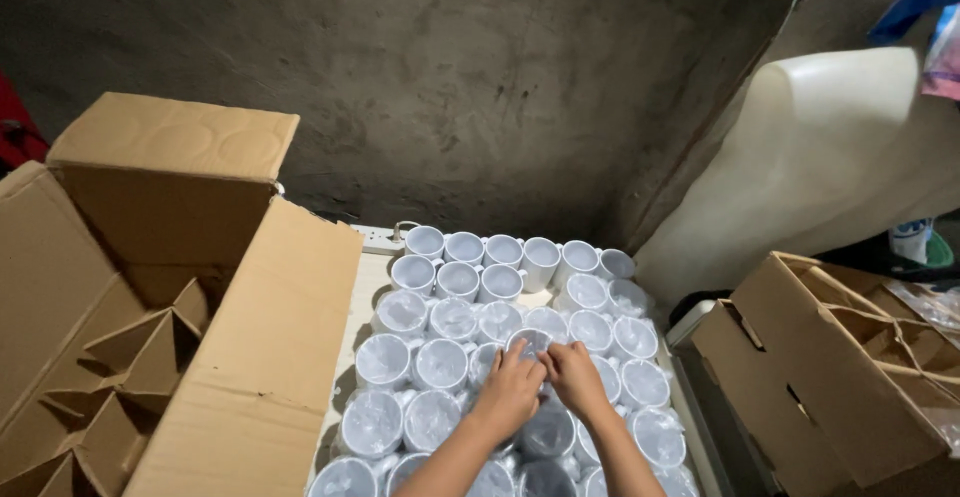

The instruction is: The person picks up white mugs from a table, places them into plastic bags, and then puts the bagged mugs into a cardboard box with dividers.

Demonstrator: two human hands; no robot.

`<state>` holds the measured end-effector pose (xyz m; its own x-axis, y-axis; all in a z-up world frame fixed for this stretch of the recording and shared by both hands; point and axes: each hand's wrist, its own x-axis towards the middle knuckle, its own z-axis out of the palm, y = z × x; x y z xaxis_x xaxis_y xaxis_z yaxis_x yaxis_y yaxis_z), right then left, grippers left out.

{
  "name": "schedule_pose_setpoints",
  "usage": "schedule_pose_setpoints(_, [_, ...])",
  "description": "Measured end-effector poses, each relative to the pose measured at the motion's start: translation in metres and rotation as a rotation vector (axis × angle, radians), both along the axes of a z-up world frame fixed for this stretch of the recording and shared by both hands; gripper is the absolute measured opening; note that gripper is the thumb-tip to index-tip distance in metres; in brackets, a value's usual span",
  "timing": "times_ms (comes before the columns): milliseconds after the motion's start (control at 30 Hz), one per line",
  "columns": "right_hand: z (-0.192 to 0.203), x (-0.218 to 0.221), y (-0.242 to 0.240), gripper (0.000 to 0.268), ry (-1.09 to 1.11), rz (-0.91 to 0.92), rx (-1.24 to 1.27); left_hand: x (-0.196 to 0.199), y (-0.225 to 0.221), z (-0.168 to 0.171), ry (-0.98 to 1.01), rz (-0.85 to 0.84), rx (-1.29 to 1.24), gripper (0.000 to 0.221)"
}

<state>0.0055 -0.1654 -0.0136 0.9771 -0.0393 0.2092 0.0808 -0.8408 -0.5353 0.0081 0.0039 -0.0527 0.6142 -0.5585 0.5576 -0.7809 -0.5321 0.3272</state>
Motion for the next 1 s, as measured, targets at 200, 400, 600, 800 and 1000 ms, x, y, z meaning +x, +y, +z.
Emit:
schedule_pose_setpoints(200, [0.001,-0.009,0.001,0.036,-0.007,-0.026,-0.002,-0.003,-0.003,0.009,-0.018,0.011,-0.155,0.013])
schedule_pose_setpoints(400, [0.014,-0.018,0.002,0.025,-0.416,-0.187,0.371,0.01,-0.009,0.006,0.097,0.016,-0.187,0.025])
schedule_pose_setpoints(600, [-0.04,0.009,-0.018,0.037,-0.056,-0.306,0.396,0.023,-0.02,0.018,0.296,0.129,0.042,0.028])
schedule_pose_setpoints(800, [-0.005,-0.01,0.006,0.017,-0.404,-0.081,0.05,0.031,-0.031,0.003,0.29,0.162,0.13,0.017])
schedule_pose_setpoints(1000, [0.003,-0.023,-0.017,0.021,-0.215,0.225,-0.02,0.027,-0.028,0.024,0.401,0.148,0.161,0.024])
